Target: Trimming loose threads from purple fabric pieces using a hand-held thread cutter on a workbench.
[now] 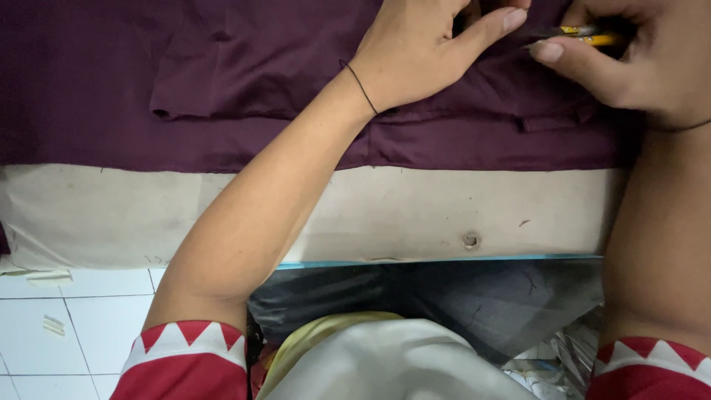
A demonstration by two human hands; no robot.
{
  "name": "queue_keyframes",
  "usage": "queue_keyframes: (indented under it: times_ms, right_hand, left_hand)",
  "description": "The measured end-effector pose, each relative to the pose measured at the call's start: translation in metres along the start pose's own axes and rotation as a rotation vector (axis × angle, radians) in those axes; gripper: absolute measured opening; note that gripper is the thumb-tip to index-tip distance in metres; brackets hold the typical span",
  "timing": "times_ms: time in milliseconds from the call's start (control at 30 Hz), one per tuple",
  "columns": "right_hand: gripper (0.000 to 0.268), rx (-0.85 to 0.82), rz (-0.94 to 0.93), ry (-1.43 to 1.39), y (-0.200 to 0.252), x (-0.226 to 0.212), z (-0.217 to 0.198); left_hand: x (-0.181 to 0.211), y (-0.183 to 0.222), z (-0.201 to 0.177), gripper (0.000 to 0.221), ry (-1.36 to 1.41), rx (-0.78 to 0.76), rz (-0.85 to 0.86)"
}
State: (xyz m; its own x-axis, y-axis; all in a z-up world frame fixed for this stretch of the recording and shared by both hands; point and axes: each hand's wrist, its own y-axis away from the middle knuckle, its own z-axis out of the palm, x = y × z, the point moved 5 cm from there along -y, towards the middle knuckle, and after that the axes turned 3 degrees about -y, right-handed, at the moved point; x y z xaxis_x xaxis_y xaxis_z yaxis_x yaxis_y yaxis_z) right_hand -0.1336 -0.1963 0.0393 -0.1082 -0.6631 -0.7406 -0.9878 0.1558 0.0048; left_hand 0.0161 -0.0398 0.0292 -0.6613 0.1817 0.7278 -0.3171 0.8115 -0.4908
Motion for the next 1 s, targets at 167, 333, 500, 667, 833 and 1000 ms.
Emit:
queue_keyframes:
  times_ms: [167, 333, 500, 667, 833, 1000]
  right_hand:
    - [0.036, 0.022, 0.068, -0.047, 0.007, 0.012, -0.004]
    - [0.022, 0.083, 0.060, -0.102, 0.019, 0.055, -0.009]
    - [0.035, 0.161, 0.089, -0.290, 0.018, 0.085, -0.011]
    - [0.041, 0.206, 0.125, -0.377, 0.018, 0.110, -0.013]
    - [0.052, 0.245, 0.165, -0.454, 0.014, 0.098, -0.015]
    - [0.054, 0.246, 0.059, -0.527, 0.008, 0.093, -0.014]
  left_hand:
    - [0.001, -0.001, 0.001, 0.016, 0.041, -0.016, 0.006]
    - [0.022, -0.003, -0.009, 0.003, 0.083, -0.014, 0.058]
    - [0.091, 0.009, -0.003, 0.008, -0.276, -0.073, 0.462]
    - [0.126, 0.073, 0.079, 0.027, -0.151, -0.800, 0.243]
    - [0.129, 0.105, 0.108, 0.066, -0.108, -1.013, 0.198]
    - [0.125, 0.105, 0.113, 0.060, -0.247, -0.640, 0.407]
